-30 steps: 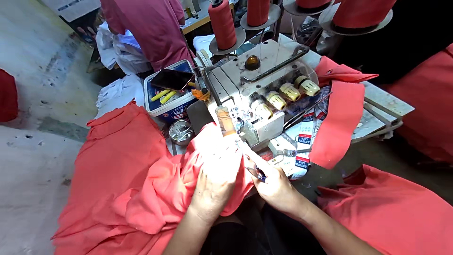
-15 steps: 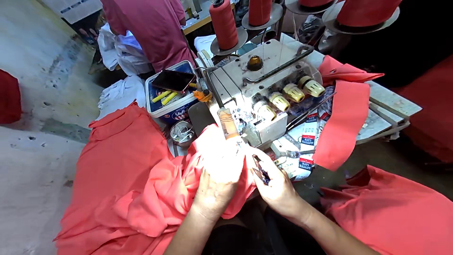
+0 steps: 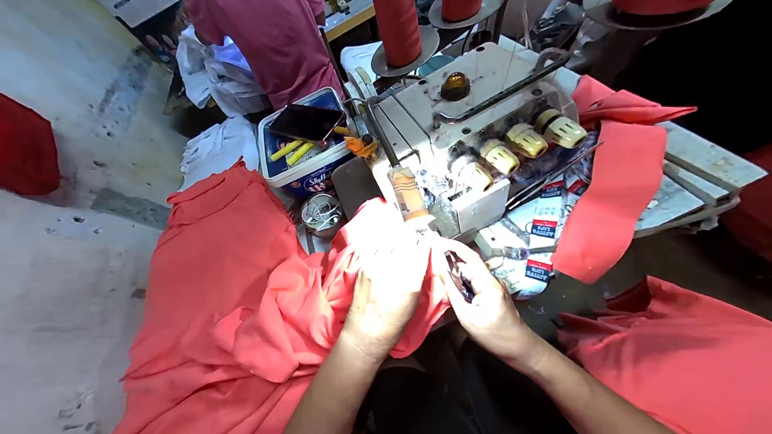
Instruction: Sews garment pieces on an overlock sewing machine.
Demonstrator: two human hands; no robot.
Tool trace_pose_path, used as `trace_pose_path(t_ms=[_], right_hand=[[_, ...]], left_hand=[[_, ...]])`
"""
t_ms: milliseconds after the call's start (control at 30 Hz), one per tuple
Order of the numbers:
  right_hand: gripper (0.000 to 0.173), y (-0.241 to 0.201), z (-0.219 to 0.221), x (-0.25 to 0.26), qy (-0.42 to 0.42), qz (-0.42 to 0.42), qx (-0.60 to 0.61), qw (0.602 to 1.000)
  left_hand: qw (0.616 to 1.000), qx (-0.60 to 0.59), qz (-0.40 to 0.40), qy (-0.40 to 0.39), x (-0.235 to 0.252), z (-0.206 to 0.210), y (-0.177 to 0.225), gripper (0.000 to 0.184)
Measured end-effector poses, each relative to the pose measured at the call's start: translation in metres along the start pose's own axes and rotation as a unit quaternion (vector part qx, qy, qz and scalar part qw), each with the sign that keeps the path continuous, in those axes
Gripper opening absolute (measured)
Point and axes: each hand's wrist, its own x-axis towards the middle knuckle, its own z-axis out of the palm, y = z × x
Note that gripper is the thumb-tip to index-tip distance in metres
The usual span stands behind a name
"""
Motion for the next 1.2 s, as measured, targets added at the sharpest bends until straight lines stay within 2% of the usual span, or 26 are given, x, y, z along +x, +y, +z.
trace_pose_path(t_ms=[200,533,633,733,900,967,1033,1067,1100,1200], right_hand=[[0.045,-0.004,0.000,-0.006,0.015,-0.006,0.023,1.000],[0.039,0.000,0.003,0.010,0.034,0.003,0.036,0.999],[0.036,-0.001,0.007,0.013,0.044,0.001,0.039,0.998],[0.037,-0.004,0.010,0.005,0.018,0.009,0.061,0.998],[0.033,-0.001,0.015,-0.027,-0.043,-0.045,0.067,0.996],[0.045,0.007,0.012,-0.042,-0.079,-0.042,0.088,0.992],[0.068,0.015,0.004,-0.055,-0.115,-0.037,0.082,0.989],[0.074,0.019,-0.001,-0.061,-0.127,-0.037,0.075,0.988],[0.073,0.023,-0.007,-0.067,-0.138,-0.036,0.073,0.987],[0.057,0.035,-0.022,-0.082,-0.143,-0.011,0.064,0.988]], left_hand=[[0.999,-0.004,-0.031,-0.033,-0.006,-0.004,0.011,0.034],[0.999,-0.002,-0.039,-0.033,-0.006,0.002,0.008,0.038],[0.995,-0.006,-0.075,-0.069,-0.016,-0.003,0.021,0.049],[0.992,0.036,-0.100,-0.069,-0.021,-0.003,0.022,0.038],[0.988,-0.020,-0.134,-0.075,-0.014,-0.015,-0.004,0.038],[0.990,-0.029,-0.132,-0.042,-0.016,-0.011,-0.010,0.037],[0.990,-0.031,-0.140,-0.019,-0.025,-0.013,-0.001,0.034],[0.989,-0.032,-0.145,-0.009,-0.032,-0.017,0.006,0.033],[0.987,-0.036,-0.153,-0.011,-0.041,-0.022,0.014,0.035],[0.981,-0.047,-0.185,-0.023,-0.060,-0.040,0.022,0.036]])
